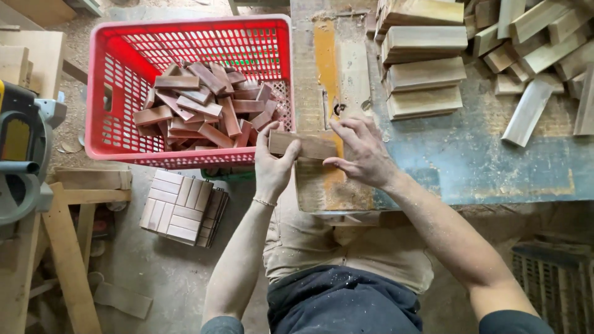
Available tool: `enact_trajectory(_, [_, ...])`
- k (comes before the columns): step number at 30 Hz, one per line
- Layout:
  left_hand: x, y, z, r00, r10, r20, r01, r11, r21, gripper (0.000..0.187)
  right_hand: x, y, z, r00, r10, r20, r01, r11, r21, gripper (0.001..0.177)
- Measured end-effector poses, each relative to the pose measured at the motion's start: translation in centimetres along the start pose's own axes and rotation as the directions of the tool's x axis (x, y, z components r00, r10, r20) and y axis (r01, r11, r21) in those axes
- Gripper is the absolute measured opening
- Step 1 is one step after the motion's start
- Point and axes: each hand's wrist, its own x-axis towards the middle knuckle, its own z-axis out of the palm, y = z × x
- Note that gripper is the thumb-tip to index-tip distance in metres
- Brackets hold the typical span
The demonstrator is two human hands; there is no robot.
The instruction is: Routing the edges of small wooden blocks on a router table and collecting them in a basket.
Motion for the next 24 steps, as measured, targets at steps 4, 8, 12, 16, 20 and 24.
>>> enact_trajectory(4, [-2.8, 0.1, -0.2, 0.94, -0.341, 0.023, 0.292, 0.838, 0.461, 0.073, -0.7, -2.0, 0.1, 0.999, 0.0, 0.045, 0.002, 0.999, -0.05, 0.09])
enact_trajectory(8, [-3.0, -2.0, -0.9, 0.995, -0.091, 0.038, 0.05, 0.798, 0.601, 0.086, -0.4, -1.9, 0.7, 0.993, 0.023, 0.119, -0.014, 0.997, -0.073, 0.067])
enact_trajectory(12, [-2.9, -1.8, -0.5, 0.969, 0.243, 0.045, -0.2, 0.664, 0.721, 0.106, 0.1, -2.3, -0.2, 0.987, 0.008, 0.158, 0.024, 0.98, -0.197, 0.063])
enact_trajectory(16, [-1.0, -1.9, -1.0, 0.826, 0.345, 0.445, -0.564, 0.506, 0.653, 0.074, 0.8, -1.6, 0.1, 0.986, 0.017, 0.165, 0.024, 0.97, -0.243, 0.065])
enact_trajectory(20, [2.1, -3.5, -0.1, 0.715, 0.512, 0.476, -0.694, 0.432, 0.576, 0.04, 2.5, 0.3, 1.3, 0.986, 0.062, 0.153, -0.029, 0.977, -0.211, 0.07])
enact_trajectory(24, [5.2, -4.4, 1.3, 0.699, 0.573, 0.428, -0.707, 0.461, 0.537, 0.039, 4.8, 2.7, 2.1, 0.98, 0.097, 0.174, -0.057, 0.974, -0.221, 0.071])
